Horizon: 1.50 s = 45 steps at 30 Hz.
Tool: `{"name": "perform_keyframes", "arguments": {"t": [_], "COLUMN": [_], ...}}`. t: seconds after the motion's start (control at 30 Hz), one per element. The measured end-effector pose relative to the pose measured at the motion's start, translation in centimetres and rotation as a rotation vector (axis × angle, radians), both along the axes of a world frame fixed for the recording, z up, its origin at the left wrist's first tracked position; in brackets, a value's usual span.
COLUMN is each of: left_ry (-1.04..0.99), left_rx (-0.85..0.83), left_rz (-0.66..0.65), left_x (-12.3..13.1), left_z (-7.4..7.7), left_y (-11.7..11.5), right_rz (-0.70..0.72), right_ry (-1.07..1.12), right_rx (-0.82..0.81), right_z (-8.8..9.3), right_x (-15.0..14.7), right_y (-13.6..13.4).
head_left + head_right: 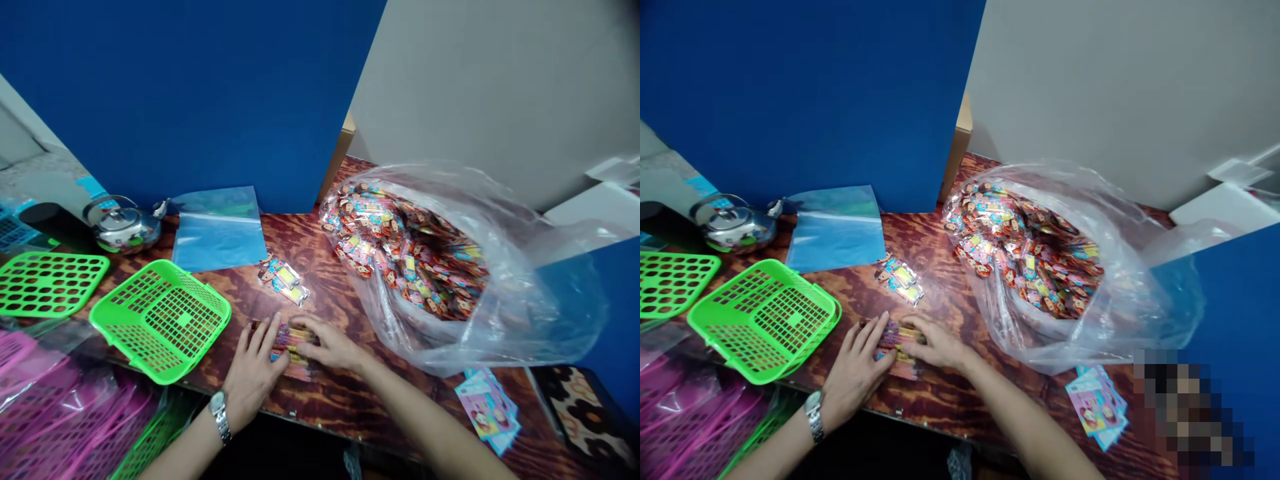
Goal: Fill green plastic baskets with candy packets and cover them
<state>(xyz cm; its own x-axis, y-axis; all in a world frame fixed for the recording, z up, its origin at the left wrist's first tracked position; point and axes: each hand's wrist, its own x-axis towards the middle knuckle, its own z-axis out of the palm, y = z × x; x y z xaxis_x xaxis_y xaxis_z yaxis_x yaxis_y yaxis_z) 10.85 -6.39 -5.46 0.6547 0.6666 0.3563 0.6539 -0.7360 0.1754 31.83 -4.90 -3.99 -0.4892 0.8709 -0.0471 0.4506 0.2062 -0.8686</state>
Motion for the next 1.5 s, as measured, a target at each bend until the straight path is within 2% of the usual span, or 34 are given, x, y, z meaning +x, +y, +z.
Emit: {"name": "perform_keyframes", "arguments": {"t": [0.1, 0.17, 0.33, 0.43, 0.53, 0.67, 0.73, 0.83, 0.9, 0.97, 1.07, 1.13, 1.2, 1.3, 1.4, 1.5], "left_ry": [0.029, 0.078, 0.256, 0.339, 0.403, 0.445, 0.460, 0.461, 0.407, 0.306, 0.273, 0.328, 0.404, 0.541, 0.653, 0.698], "left_rx": [0.001, -0.010, -0.112, -0.131, -0.123, -0.147, -0.174, -0.149, -0.067, 0.058, 0.199, 0.217, 0.208, 0.131, 0.003, -0.059], "left_rz": [0.005, 0.023, 0.065, 0.008, -0.078, -0.179, -0.199, -0.182, -0.125, -0.043, 0.086, 0.169, 0.210, 0.219, 0.121, 0.013], "left_x": [-0.2, -0.4, -0.5, 0.0, 0.8, 1.9, 2.2, 1.3, -0.5, -3.5, -9.2, -12.6, -15.3, -17.2, -17.0, -15.6], "left_z": [0.1, 0.3, 1.7, 2.6, 2.9, 2.5, 2.7, 4.6, 7.0, 9.7, 13.1, 14.0, 13.9, 12.2, 10.4, 9.1], "left_y": [-0.2, -0.4, -0.1, 0.9, 1.9, 2.6, 2.6, 2.4, 2.3, 2.7, 4.3, 5.7, 6.9, 8.3, 9.5, 10.9], "right_rz": [-0.318, -0.460, -0.619, -0.699, -0.719, -0.675, -0.635, -0.594, -0.570, -0.483, -0.174, 0.004, 0.076, 0.107, 0.053, 0.031], "right_ry": [0.226, 0.324, 0.426, 0.452, 0.437, 0.420, 0.481, 0.601, 0.581, 0.458, 0.219, 0.070, -0.082, -0.210, -0.148, -0.096], "right_rx": [-0.125, -0.157, -0.137, -0.127, -0.110, -0.081, -0.124, -0.238, -0.227, -0.114, 0.120, 0.234, 0.307, 0.402, 0.451, 0.488], "right_z": [-1.7, -2.8, -4.2, -4.3, -4.1, -3.9, -3.8, -2.9, -1.6, 0.2, 2.4, 2.8, 2.2, 0.6, -0.5, -0.6], "right_x": [-0.5, -1.1, -2.6, -3.4, -3.9, -3.8, -3.3, -2.6, -3.0, -4.4, -8.2, -11.0, -13.2, -14.6, -14.3, -13.7], "right_y": [-2.2, -3.4, -4.3, -4.1, -3.9, -3.8, -3.3, -1.6, -0.2, 0.9, 2.0, 2.7, 3.6, 5.0, 6.3, 7.2]}}
